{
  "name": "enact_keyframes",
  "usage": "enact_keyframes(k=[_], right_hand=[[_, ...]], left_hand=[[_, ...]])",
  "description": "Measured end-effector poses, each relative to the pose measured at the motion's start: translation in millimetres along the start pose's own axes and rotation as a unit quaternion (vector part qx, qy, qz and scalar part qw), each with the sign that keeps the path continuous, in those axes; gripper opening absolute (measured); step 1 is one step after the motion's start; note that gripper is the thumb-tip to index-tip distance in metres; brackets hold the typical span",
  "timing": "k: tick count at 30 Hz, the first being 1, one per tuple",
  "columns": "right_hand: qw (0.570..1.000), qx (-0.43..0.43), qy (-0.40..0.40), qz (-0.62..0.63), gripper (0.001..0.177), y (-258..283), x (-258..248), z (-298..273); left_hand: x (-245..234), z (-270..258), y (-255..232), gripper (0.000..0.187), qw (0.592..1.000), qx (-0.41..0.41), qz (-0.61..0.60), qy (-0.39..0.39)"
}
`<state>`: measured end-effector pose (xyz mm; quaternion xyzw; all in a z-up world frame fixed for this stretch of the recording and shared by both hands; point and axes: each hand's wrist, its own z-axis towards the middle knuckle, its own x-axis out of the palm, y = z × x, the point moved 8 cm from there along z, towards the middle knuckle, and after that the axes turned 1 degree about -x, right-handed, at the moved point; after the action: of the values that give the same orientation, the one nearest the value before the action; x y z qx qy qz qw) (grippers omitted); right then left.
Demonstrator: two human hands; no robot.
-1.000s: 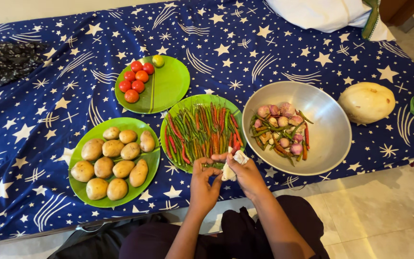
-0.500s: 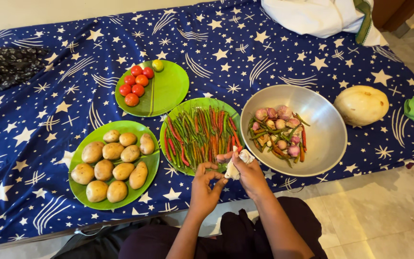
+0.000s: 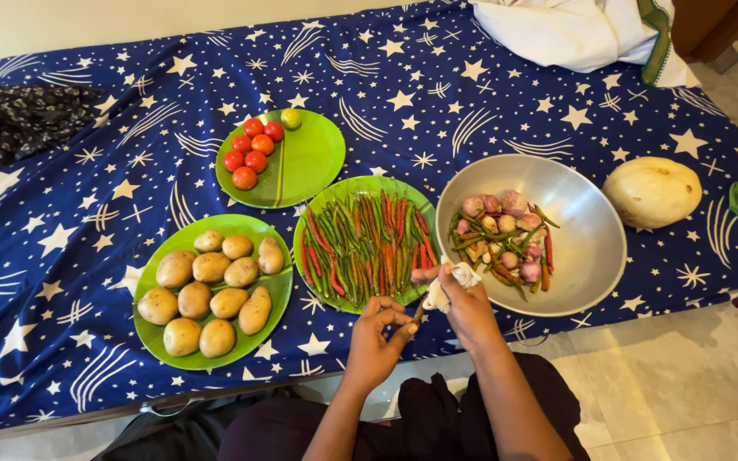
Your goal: The person sorts and cleans green chilis by hand, moving them from one plate to another and occasionally wiping them with a cloth while seated near a bed.
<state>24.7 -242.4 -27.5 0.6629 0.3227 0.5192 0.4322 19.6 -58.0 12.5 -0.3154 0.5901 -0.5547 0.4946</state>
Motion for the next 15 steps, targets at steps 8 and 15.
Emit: enact_keyframes(k=[8, 15], right_hand=[[0.992, -0.055, -0.021, 0.111, 0.044, 27, -45, 5], [0.993, 0.003, 0.103, 0.062, 0.066, 22, 19, -4]], left_hand=[[3, -4, 37, 0.012, 0.996, -0.05, -0.074, -0.007], [11, -4, 69, 0.02, 0.951, -0.174, -0.254, 0.013]])
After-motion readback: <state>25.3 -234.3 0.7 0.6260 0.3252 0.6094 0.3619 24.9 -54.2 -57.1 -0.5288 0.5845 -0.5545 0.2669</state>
